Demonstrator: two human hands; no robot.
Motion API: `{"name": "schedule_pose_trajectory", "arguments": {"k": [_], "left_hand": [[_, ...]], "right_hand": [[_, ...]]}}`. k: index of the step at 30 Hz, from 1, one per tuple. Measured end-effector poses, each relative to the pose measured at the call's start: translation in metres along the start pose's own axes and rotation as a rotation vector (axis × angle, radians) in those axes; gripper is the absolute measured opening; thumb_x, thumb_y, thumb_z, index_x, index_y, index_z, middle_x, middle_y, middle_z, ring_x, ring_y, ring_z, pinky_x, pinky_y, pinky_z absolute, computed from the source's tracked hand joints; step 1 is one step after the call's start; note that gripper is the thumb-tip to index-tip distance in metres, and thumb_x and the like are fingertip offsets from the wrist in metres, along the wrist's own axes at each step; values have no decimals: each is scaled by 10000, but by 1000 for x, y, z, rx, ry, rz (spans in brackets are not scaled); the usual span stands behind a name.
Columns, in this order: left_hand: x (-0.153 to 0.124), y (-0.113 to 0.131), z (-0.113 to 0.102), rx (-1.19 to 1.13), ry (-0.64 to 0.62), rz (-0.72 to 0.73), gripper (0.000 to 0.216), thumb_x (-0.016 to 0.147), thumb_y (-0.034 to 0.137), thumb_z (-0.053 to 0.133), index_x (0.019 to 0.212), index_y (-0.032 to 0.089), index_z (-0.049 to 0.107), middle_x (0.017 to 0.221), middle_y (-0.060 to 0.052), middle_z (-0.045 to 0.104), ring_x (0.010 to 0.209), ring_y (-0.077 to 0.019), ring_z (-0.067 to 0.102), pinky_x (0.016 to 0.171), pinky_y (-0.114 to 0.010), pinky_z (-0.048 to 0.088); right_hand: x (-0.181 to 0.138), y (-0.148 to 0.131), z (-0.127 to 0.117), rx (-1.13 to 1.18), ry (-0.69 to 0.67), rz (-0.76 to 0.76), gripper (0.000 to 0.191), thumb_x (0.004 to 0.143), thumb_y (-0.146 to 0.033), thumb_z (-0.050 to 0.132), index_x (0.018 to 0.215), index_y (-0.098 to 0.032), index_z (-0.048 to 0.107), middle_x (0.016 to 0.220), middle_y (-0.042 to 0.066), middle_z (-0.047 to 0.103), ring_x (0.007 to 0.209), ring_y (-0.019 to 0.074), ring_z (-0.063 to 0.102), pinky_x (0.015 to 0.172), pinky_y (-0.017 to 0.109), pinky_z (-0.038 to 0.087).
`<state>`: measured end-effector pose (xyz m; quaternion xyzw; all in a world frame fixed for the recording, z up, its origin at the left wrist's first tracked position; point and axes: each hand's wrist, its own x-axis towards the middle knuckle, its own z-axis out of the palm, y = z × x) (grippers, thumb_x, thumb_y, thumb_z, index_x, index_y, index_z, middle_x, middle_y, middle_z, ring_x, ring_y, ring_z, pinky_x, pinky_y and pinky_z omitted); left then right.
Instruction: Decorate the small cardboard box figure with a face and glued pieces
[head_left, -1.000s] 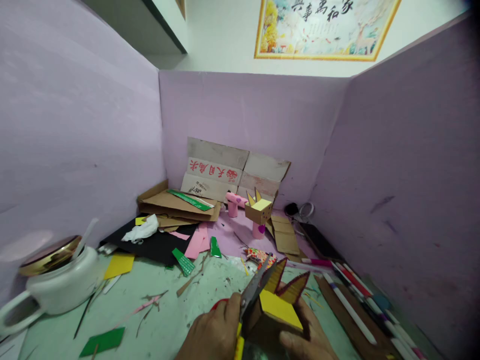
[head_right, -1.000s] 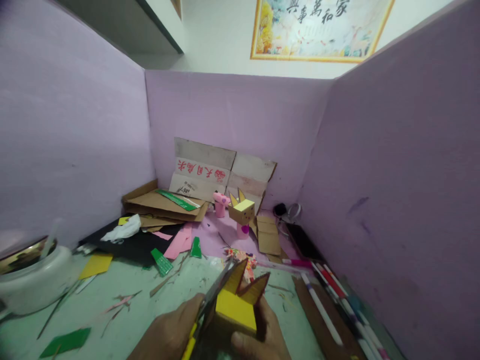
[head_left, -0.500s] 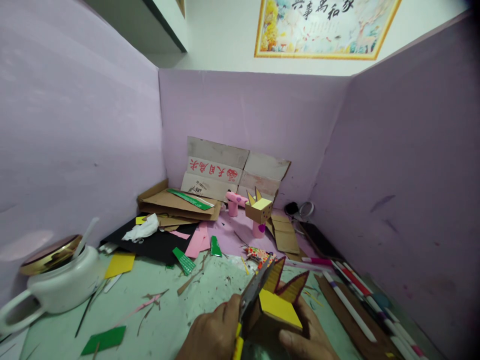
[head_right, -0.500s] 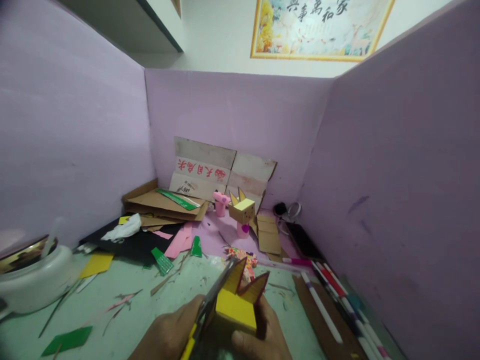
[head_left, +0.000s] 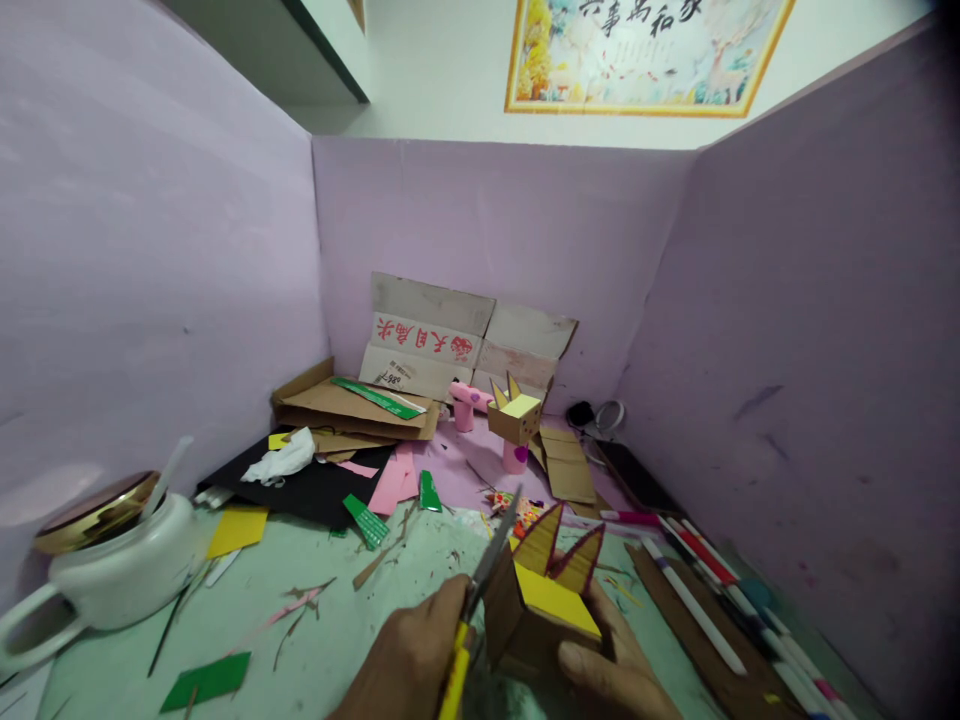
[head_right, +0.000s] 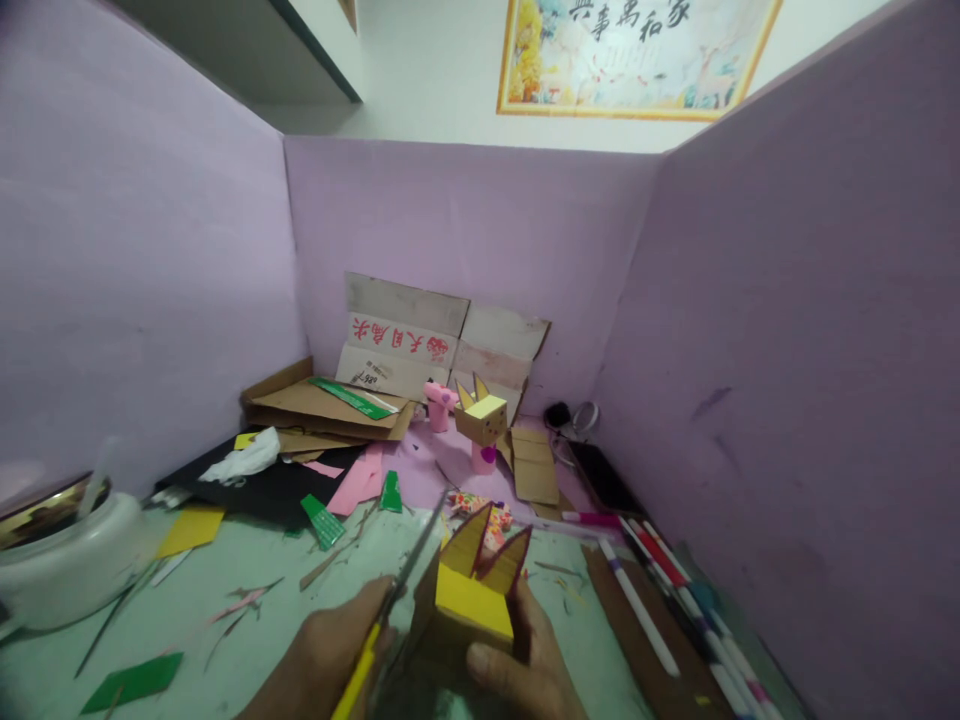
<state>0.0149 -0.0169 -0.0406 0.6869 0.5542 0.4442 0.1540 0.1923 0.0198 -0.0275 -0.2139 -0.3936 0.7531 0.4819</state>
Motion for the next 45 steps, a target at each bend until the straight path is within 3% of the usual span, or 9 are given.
{"name": "schedule_pose_trajectory", "arguments": {"k": [4, 8, 20, 25, 31, 36, 38, 40, 45], "left_hand": [[9, 9, -12, -101, 107, -177, 222, 860, 333, 426, 993, 224, 566, 568, 19, 559, 465, -152, 573, 450, -213, 446], [13, 15, -14, -272, 146, -350, 267, 844, 432, 453, 967, 211, 538, 594, 4, 602, 477, -161, 590, 448, -233, 459], [19, 8, -19, -356, 223, -431, 344, 823, 485, 529, 997, 188, 521, 627, 13, 614, 539, -174, 621, 511, -280, 511], [22, -2, -24, -296, 259, -395, 342, 850, 486, 497, 1020, 190, 490, 669, 10, 625, 583, -187, 647, 563, -306, 540], [24, -10, -30, -210, 275, -361, 341, 867, 490, 469, 1039, 196, 476, 731, -16, 654, 650, -215, 675, 616, -338, 554], [22, -11, -43, 170, 73, -85, 368, 930, 356, 349, 1213, 137, 433, 1127, -167, 628, 1027, -267, 626, 886, -438, 499], [20, -6, -51, 230, -19, -1, 379, 920, 308, 373, 1255, 149, 447, 1213, -168, 594, 1130, -265, 569, 940, -421, 469], [15, 0, -59, 339, -138, 78, 390, 895, 221, 388, 1276, 177, 456, 1208, -150, 602, 1111, -252, 578, 918, -390, 485], [-2, 6, -66, 683, -199, 217, 569, 762, 31, 349, 1301, 189, 439, 1138, -146, 636, 978, -274, 626, 773, -390, 525]], "right_hand": [[2, 0, 2, -29, 21, -49, 898, 512, -358, 821, 1326, -228, 466, 1136, 121, 688, 1058, 380, 616, 855, 444, 492], [4, -2, 1, -45, 31, -65, 919, 508, -365, 834, 1337, -252, 456, 1195, 104, 662, 1101, 366, 595, 874, 414, 489], [9, -3, -13, -169, 76, -106, 788, 479, -385, 861, 1196, -211, 584, 1251, 121, 627, 1175, 366, 539, 931, 418, 457], [9, -9, -25, -250, 132, -152, 892, 473, -388, 868, 1285, -257, 522, 1335, 80, 564, 1233, 346, 480, 971, 411, 410], [8, -15, -25, -241, 220, -176, 829, 463, -392, 872, 1215, -246, 554, 1096, 94, 675, 985, 330, 627, 779, 398, 506], [5, -24, -26, -244, 195, -203, 881, 473, -388, 865, 1278, -260, 532, 1138, 76, 658, 1023, 310, 605, 834, 367, 471], [4, -28, -28, -259, 156, -187, 942, 475, -392, 863, 1330, -262, 490, 1166, 77, 645, 1025, 307, 604, 842, 360, 459], [3, -31, -30, -270, 109, -170, 992, 485, -398, 859, 1373, -261, 441, 1169, 82, 641, 1016, 308, 609, 846, 366, 452], [1, -31, -31, -313, 53, -178, 1036, 473, -411, 869, 1392, -253, 417, 1194, 85, 626, 1060, 313, 582, 869, 363, 433]]}}
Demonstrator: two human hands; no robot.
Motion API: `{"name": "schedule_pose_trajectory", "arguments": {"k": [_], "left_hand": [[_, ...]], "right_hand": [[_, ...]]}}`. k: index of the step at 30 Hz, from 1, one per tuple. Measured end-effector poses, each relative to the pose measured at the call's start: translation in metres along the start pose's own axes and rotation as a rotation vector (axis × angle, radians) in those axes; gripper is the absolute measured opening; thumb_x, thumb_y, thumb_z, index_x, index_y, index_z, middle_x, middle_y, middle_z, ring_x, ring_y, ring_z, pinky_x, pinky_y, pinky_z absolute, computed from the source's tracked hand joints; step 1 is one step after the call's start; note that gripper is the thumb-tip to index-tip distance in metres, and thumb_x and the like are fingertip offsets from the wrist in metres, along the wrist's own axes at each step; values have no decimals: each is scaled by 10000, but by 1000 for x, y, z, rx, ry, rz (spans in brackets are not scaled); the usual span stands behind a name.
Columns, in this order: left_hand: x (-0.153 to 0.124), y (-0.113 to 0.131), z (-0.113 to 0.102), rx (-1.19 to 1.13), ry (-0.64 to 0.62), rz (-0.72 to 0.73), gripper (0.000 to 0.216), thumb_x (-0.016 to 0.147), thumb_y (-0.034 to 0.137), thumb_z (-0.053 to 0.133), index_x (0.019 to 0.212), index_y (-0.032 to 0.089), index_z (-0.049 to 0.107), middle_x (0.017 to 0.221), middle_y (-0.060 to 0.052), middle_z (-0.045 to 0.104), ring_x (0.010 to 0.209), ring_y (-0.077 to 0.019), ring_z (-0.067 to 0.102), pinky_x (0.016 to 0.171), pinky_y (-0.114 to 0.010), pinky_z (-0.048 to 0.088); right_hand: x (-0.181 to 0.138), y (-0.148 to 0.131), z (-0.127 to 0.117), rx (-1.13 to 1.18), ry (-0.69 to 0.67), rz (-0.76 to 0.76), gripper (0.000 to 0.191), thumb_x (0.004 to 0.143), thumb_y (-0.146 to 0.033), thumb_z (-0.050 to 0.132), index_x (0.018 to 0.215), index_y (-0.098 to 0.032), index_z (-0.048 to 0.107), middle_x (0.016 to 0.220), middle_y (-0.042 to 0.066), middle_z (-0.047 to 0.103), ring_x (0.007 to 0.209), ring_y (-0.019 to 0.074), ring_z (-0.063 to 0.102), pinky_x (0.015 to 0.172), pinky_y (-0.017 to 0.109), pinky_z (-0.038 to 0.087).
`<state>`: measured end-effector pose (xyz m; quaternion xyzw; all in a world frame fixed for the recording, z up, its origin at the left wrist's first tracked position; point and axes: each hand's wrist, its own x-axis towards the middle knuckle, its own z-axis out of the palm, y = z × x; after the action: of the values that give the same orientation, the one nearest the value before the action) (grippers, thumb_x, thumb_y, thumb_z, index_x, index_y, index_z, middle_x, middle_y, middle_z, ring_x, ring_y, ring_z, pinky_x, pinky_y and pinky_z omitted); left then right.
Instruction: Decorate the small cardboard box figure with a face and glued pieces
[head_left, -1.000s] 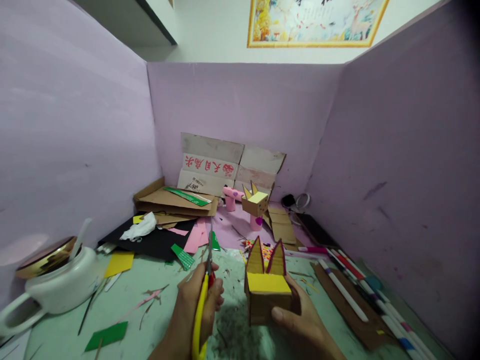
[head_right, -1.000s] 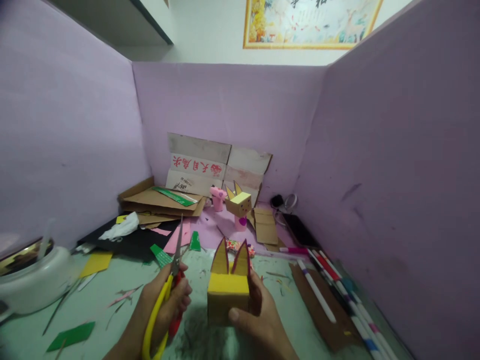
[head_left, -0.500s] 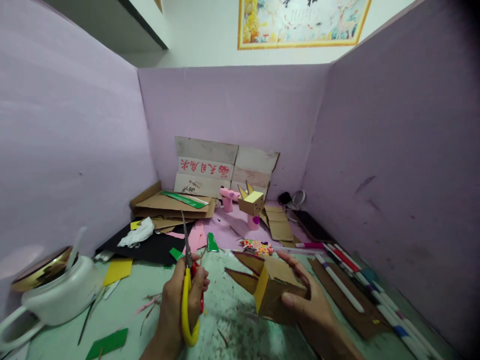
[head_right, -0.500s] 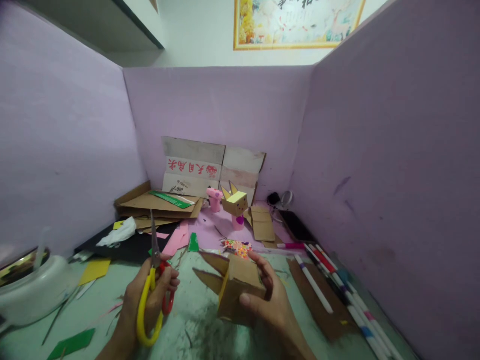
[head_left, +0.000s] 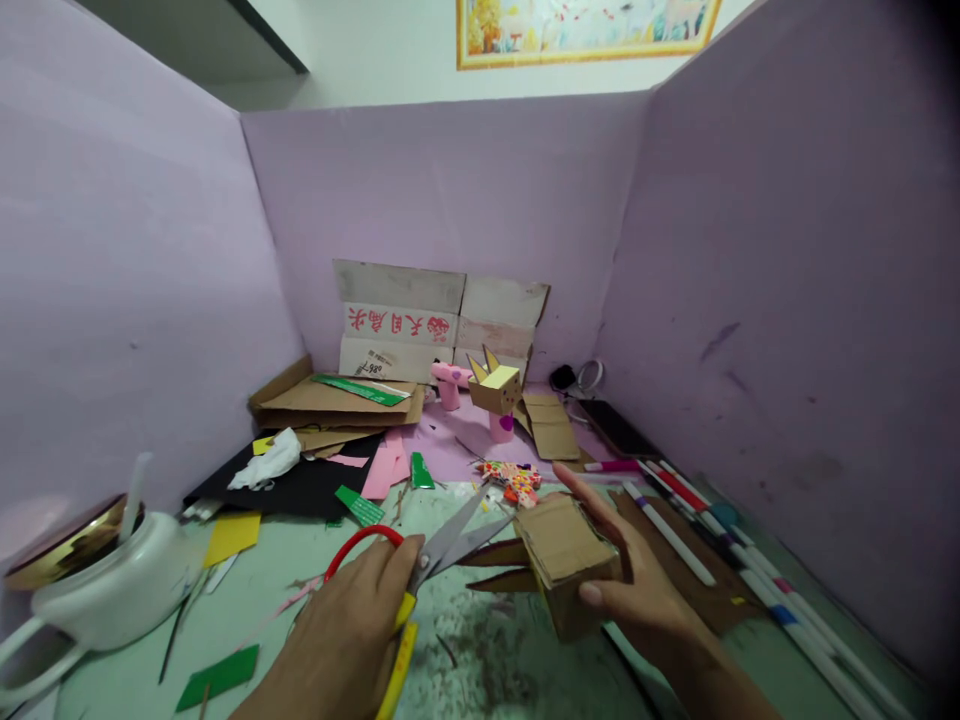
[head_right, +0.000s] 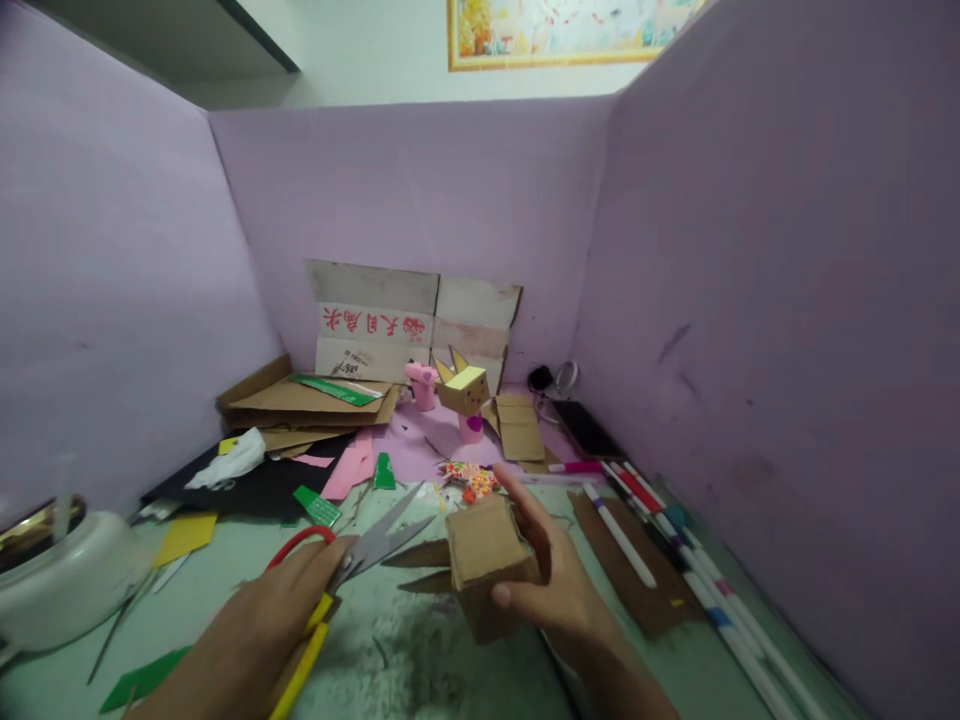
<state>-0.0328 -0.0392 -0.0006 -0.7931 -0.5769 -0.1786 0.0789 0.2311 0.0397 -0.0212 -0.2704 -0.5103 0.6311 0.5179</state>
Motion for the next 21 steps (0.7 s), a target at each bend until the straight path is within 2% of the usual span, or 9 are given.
{"name": "schedule_pose_trajectory", "arguments": {"k": [6, 12, 16, 21], "left_hand": [[-9, 3, 1, 137, -26, 95, 576, 721, 1, 358, 1268, 159, 441, 1090, -156, 654, 941, -267, 628, 777, -376, 519], [-9, 5, -7, 221, -41, 173, 607, 684, -37, 338, 1261, 139, 404, 1031, -163, 678, 833, -260, 655, 689, -360, 528], [-8, 4, -10, 211, -85, 175, 607, 706, -32, 338, 1272, 186, 377, 1009, -132, 687, 821, -251, 662, 679, -350, 527], [-7, 1, -17, 168, -88, 207, 588, 699, -5, 382, 1252, 187, 436, 1004, -143, 689, 805, -271, 661, 672, -386, 534]], "right_hand": [[-2, 2, 2, -26, -42, 23, 1086, 463, -435, 871, 1413, -231, 387, 1217, 100, 608, 1066, 314, 572, 854, 358, 435], [-2, 0, 3, -29, -56, 10, 1062, 470, -434, 867, 1404, -231, 403, 1201, 90, 617, 1033, 293, 581, 837, 337, 436], [-2, -1, 3, -15, -88, 1, 1050, 479, -440, 864, 1403, -240, 405, 1207, 96, 612, 1045, 306, 578, 834, 358, 441], [-2, -1, 2, -5, -131, -15, 1005, 483, -419, 869, 1378, -252, 444, 1200, 89, 612, 1033, 289, 577, 870, 363, 427]]}}
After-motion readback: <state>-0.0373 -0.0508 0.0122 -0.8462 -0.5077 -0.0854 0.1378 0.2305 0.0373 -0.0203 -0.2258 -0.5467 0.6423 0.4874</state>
